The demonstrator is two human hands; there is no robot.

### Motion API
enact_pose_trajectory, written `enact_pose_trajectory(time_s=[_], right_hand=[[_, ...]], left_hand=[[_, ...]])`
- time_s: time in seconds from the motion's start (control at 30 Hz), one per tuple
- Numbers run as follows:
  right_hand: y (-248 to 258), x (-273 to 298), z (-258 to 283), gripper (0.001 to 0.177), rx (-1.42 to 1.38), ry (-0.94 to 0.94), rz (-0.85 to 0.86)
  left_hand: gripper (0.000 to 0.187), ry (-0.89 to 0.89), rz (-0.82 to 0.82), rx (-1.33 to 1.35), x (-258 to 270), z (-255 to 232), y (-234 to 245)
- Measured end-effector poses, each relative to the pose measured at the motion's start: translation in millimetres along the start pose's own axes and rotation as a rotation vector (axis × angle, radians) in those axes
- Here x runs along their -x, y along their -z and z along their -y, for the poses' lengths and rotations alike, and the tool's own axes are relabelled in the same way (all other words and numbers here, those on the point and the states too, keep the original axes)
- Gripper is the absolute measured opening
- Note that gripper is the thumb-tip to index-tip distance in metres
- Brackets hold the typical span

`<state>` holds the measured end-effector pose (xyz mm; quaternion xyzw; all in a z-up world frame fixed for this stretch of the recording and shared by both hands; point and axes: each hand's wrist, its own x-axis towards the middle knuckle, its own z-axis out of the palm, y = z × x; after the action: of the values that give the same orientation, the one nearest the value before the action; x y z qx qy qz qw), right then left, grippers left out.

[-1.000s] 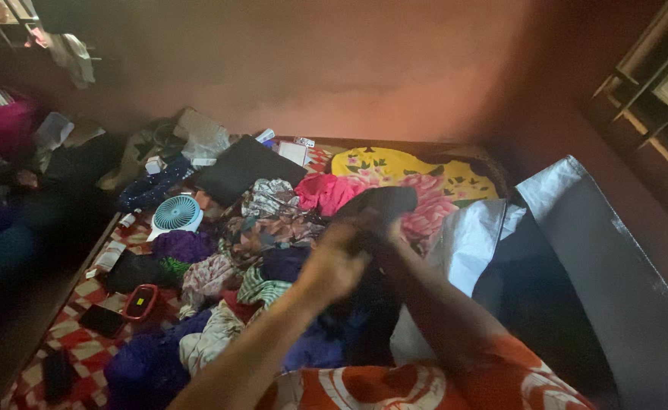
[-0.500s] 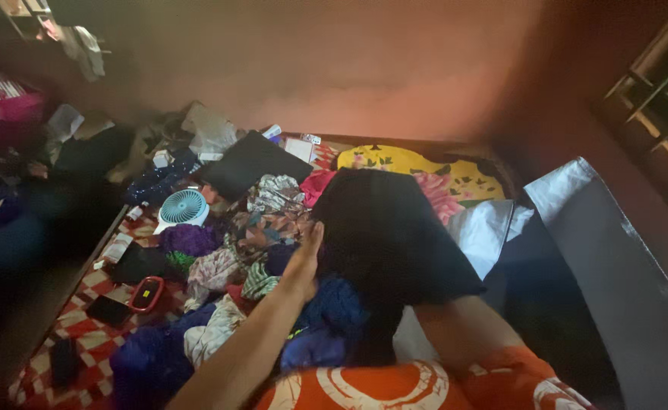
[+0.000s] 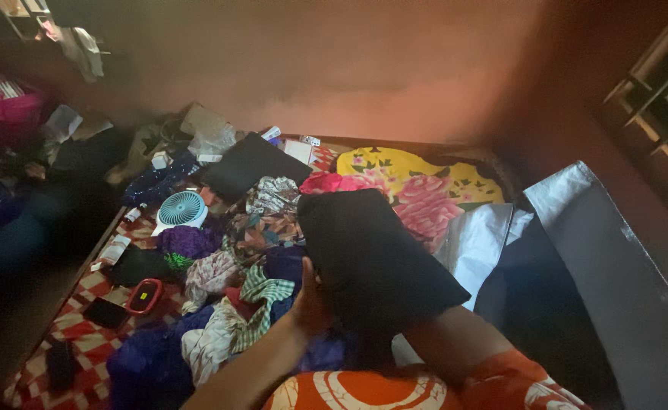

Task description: The person folds several items of clothing by hand, including a patterned cloth, a grey garment, a black garment, a checkered item, and a red item, then places each one into a large white bag.

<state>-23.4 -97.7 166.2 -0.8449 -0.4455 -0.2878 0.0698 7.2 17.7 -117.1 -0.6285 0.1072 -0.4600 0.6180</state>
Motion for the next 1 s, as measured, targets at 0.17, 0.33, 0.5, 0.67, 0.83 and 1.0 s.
enact_pose_trajectory(time_s=[0.17,0.33,0.5,0.67,0.83,1.0], right_hand=[[-13.0,4.5,-1.8,0.057,-0.059,-0.023,0.007],[-56.6,27.4,-14.4,0.061,-0.32,-0.126,0.009],[-140.9,80.3,-51.1,0.065,-1.197,-0.645,0.003],[-206.0,132.9,-79.7,0.069,-1.899,-1.077,-0.058],[-229.5,142.9,-87.0,0.073,-2.087,-1.224,-0.066],[-232.8,158.7,-94.0,0.078,-2.171,-1.337,-0.123]], left_hand=[[0.085,-0.55,-0.42,-1.81,-10.4,31.0,-2.2],[0.089,-0.594,-0.487,-1.778,-2.1,19.6,-1.2],[0.088,-0.606,-0.439,-1.795,12.5,17.6,-10.8],[0.088,-0.621,-0.434,-1.798,20.1,20.8,-18.1],[0.087,-0.627,-0.435,-1.794,29.6,22.0,-24.7],[0.087,-0.603,-0.443,-1.793,31.1,21.7,-29.4]])
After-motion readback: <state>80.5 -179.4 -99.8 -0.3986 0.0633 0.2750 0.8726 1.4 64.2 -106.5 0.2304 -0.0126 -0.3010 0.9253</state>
